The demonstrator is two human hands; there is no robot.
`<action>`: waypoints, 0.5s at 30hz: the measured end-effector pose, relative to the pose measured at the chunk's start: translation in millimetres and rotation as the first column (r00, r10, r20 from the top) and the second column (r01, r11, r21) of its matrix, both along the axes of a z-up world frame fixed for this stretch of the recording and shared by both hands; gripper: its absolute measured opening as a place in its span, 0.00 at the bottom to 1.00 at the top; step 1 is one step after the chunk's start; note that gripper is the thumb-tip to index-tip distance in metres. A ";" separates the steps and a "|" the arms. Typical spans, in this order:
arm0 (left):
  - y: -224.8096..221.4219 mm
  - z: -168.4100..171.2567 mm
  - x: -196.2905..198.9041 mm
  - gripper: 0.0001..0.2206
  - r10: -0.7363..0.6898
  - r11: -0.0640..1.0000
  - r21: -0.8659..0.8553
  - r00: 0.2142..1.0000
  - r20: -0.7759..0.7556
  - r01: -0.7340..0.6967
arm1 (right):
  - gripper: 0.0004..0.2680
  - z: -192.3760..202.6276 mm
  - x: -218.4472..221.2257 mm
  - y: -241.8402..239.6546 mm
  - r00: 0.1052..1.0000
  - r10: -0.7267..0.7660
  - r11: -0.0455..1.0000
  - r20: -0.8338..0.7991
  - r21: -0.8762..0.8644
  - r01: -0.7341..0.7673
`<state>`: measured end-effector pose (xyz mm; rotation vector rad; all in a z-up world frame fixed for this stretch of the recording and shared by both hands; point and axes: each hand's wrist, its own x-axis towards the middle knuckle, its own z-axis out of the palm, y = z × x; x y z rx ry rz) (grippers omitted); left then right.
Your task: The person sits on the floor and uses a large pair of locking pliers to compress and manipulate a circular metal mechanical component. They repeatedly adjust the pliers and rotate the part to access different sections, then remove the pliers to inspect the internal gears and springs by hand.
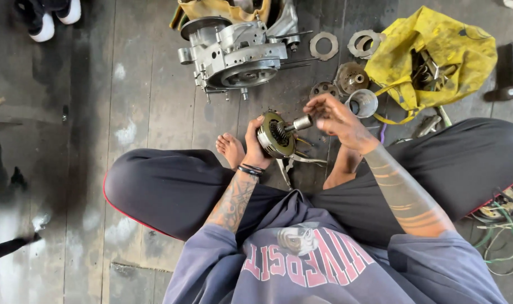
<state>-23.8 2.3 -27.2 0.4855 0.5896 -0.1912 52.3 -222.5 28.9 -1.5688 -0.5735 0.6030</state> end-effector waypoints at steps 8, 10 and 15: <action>20.2 -61.1 -16.3 0.26 -0.032 0.997 0.075 0.999 0.019 0.031 | 0.23 -17.7 -18.3 38.1 0.973 -0.151 0.801 -0.174 -0.599 0.018; 25.1 -71.0 -21.2 0.25 0.003 0.994 0.110 0.999 -0.046 0.002 | 0.07 -31.3 -15.3 39.5 0.989 -0.005 0.951 -0.150 -0.307 -0.042; 25.7 -31.4 -24.9 0.24 0.053 0.994 0.099 0.996 -0.072 -0.045 | 0.28 -37.3 -4.4 33.1 0.995 0.067 0.995 -0.075 0.082 -0.061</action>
